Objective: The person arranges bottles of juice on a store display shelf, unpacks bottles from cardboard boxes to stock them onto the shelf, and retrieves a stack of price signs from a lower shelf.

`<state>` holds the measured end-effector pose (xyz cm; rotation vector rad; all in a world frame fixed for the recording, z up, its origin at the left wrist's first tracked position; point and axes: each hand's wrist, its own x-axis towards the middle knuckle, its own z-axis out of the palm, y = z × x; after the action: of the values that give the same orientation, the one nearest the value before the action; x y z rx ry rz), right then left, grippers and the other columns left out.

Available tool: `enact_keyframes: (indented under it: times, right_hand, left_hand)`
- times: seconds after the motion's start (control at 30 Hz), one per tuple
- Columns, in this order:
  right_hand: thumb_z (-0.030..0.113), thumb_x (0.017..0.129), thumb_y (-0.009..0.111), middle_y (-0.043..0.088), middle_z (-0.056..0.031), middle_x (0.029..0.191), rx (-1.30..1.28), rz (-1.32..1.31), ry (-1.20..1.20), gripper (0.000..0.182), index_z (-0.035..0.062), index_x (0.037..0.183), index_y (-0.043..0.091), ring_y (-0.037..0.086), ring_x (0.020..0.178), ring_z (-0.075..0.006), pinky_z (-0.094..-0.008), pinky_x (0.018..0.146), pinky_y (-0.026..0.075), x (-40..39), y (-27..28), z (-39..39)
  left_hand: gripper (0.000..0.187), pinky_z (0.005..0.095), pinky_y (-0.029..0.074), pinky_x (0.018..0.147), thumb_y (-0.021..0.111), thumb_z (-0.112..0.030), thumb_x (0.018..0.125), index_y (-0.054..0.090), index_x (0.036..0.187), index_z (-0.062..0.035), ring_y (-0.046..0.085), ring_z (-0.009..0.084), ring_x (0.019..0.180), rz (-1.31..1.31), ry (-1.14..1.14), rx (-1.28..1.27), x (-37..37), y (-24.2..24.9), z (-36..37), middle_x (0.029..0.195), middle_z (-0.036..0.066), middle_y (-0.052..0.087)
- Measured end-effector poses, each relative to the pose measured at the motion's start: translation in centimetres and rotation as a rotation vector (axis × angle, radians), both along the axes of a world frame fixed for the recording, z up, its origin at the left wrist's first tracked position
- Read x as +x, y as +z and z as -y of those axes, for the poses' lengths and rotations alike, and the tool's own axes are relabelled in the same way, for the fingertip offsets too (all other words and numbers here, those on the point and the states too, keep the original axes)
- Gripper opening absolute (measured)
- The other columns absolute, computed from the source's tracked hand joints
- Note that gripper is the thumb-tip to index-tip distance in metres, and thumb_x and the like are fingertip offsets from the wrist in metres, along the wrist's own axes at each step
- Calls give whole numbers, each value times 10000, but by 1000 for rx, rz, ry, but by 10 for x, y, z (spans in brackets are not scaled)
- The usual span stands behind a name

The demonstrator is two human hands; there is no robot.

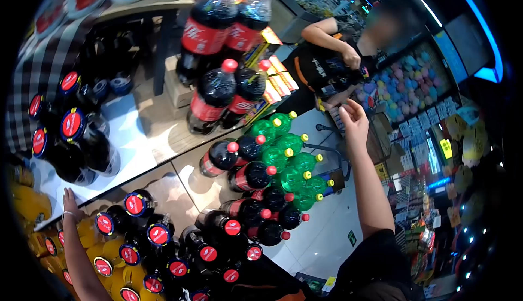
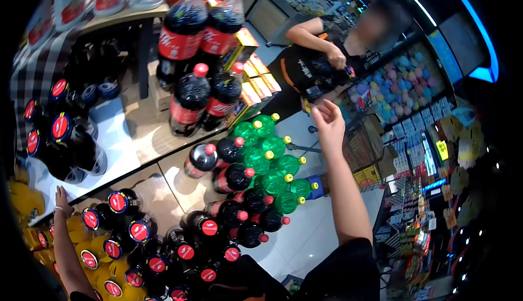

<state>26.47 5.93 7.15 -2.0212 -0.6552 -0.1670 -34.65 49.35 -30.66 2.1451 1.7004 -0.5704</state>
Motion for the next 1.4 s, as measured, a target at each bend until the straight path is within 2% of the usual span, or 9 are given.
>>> enact_keyframes:
  times: [0.2,0.3,0.4,0.6,0.7,0.83,1.0,1.13,1.4]
  right_hand:
    - [408,739,735,553,-145,1183,-235,-40,-370,727,-17,1265,469,567,991,-222,-308,780,464,140,-42,89]
    - [414,720,745,533,-162,1186,-283,48,-352,779,-46,1268,435,534,1023,-233,-330,840,430,183,-41,91]
    - [420,691,767,464,-189,1267,-153,63,-324,899,-71,1316,348,480,1118,-258,-349,928,386,229,-34,85]
    - [451,646,794,402,-199,1349,22,61,-431,1054,-85,1373,249,426,1214,-277,-367,1016,336,309,-20,68]
    - [363,687,791,488,-156,1287,177,62,-139,867,-49,1327,378,495,1132,-235,-341,985,366,294,-13,43]
    - [314,748,749,622,-83,1119,119,340,-202,514,-38,1097,613,576,991,-170,-319,921,411,251,2,11]
    - [279,766,735,609,-95,1143,35,409,-352,490,-39,1114,601,570,991,-178,-314,912,415,240,1,12]
    - [178,805,694,577,-75,1163,198,439,-34,434,-27,1164,564,551,1014,-167,-289,902,411,236,7,40]
    - [349,893,517,433,-89,1347,678,-434,138,576,65,1371,363,433,1231,-224,-416,1043,363,65,94,61]
  left_hand:
    - [963,342,234,1111,722,-123,635,177,1418,3,206,341,1360,145,76,-9,-43,-24,-17,1474,216,186]
    - [751,376,336,1042,726,-259,723,376,1334,4,420,346,1239,268,-11,212,-90,-35,-19,1332,227,439]
    - [715,365,345,1040,689,-339,757,407,1336,-27,425,315,1246,114,147,58,-3,94,40,1349,189,439]
    - [652,351,363,1020,644,-337,778,442,1318,-32,465,322,1206,109,165,4,47,148,87,1314,196,474]
    - [637,338,389,992,634,-315,769,454,1311,-34,509,318,1156,107,157,11,50,151,98,1259,206,520]
    - [652,344,416,963,647,-349,744,485,1285,-24,549,323,1101,115,154,24,46,150,111,1175,215,574]
    - [669,340,407,970,661,-365,738,489,1277,-8,536,319,1120,119,267,-58,46,162,120,1208,215,554]
    - [681,337,400,975,681,-375,731,494,1272,-6,525,322,1133,79,183,46,24,143,107,1232,212,539]
    - [594,369,407,975,589,-266,769,456,1276,14,533,348,1110,71,245,1,18,108,66,1205,235,543]
